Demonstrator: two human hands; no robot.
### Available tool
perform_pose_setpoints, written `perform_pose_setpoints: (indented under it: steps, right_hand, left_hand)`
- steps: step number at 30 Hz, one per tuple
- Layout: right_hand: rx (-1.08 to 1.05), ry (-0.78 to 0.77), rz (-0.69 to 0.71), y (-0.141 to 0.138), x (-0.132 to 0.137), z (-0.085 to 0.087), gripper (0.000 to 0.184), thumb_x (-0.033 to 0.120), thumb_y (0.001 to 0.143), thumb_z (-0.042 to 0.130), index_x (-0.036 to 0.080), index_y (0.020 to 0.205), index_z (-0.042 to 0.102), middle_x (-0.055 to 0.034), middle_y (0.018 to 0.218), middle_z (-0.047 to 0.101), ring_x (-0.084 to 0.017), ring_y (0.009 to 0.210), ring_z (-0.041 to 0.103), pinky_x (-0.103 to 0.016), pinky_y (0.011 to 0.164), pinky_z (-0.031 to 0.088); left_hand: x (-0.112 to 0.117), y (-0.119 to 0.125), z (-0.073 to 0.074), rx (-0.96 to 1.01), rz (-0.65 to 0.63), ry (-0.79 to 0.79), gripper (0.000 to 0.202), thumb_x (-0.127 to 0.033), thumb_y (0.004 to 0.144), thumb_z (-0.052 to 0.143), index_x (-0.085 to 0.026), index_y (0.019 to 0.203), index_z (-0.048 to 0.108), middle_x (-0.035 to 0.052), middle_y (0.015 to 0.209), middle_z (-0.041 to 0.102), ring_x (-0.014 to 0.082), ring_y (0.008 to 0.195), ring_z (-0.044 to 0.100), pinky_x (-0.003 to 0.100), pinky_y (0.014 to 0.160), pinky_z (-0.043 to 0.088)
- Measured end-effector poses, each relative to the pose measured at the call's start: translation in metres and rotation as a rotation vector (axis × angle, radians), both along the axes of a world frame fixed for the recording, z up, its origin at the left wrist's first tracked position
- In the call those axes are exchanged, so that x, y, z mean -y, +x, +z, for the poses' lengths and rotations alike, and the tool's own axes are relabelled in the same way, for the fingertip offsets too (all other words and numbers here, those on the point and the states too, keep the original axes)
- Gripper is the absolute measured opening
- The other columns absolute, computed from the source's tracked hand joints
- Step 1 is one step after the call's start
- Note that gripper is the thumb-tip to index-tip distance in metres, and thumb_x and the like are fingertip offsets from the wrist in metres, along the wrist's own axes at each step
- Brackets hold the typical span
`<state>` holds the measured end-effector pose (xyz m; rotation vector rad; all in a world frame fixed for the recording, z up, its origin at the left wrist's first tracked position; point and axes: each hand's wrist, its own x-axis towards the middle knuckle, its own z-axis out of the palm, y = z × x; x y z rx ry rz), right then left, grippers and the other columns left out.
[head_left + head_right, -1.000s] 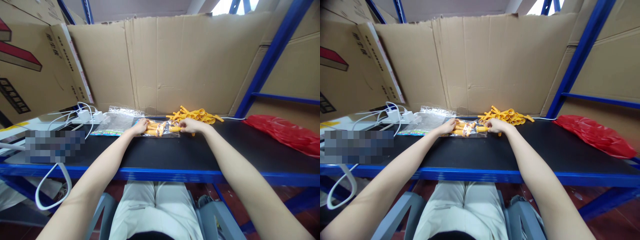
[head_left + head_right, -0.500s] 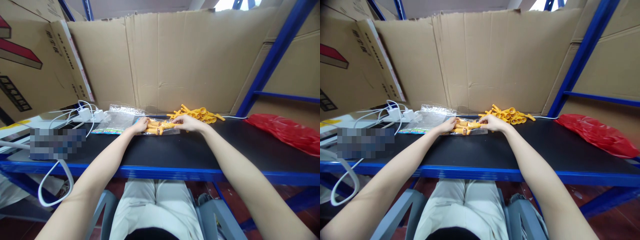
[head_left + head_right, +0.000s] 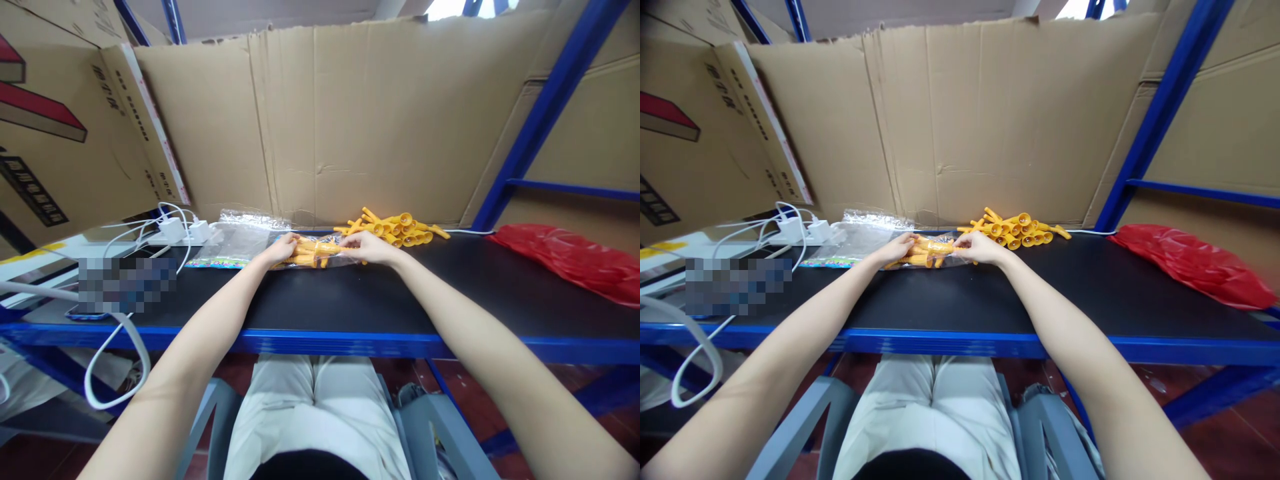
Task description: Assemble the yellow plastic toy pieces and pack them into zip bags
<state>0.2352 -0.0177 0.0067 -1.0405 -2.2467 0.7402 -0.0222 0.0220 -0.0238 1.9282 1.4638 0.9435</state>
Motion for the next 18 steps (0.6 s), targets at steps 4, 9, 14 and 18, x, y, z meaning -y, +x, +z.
perform_pose_setpoints:
  steps: [4,9,14,18]
  right_hand:
    - [-0.043,-0.023,0.024,0.001,-0.003,-0.004,0.03,0.037,0.066,0.065,0.013,0.084,0.067,-0.0042,0.074,0.062,-0.014,0.065,0.054,-0.034,0.065,0.045]
    - [-0.053,-0.041,0.025,0.002,-0.005,-0.004,0.032,0.039,0.065,0.067,0.013,0.084,0.068,-0.0039,0.073,0.061,-0.013,0.062,0.053,-0.034,0.065,0.045]
    - [-0.06,-0.067,0.032,0.0,-0.006,-0.009,0.038,0.042,0.065,0.067,0.013,0.089,0.069,-0.0047,0.077,0.063,-0.014,0.067,0.054,-0.033,0.068,0.045]
    - [0.02,-0.007,0.033,-0.004,-0.006,-0.012,0.042,0.044,0.066,0.066,0.014,0.096,0.07,-0.0044,0.078,0.064,-0.016,0.072,0.056,-0.032,0.07,0.044]
  left_hand:
    - [0.001,0.0,0.002,0.008,0.007,-0.005,0.026,-0.018,0.08,0.043,-0.015,0.103,0.054,0.0068,0.096,0.06,0.0182,0.092,0.054,0.032,0.086,0.04]
    - [0.005,0.003,0.005,-0.015,0.005,-0.006,0.026,-0.02,0.082,0.04,-0.013,0.103,0.054,0.0083,0.1,0.059,0.0188,0.094,0.053,0.031,0.087,0.039]
    - [0.012,0.008,0.008,0.051,-0.03,-0.039,0.023,-0.022,0.083,0.041,-0.013,0.101,0.053,0.0076,0.099,0.059,0.0171,0.092,0.053,0.028,0.083,0.041]
    - [0.014,0.011,0.009,0.122,-0.043,-0.041,0.021,-0.024,0.082,0.042,-0.014,0.097,0.053,0.0067,0.096,0.06,0.0167,0.091,0.053,0.027,0.082,0.041]
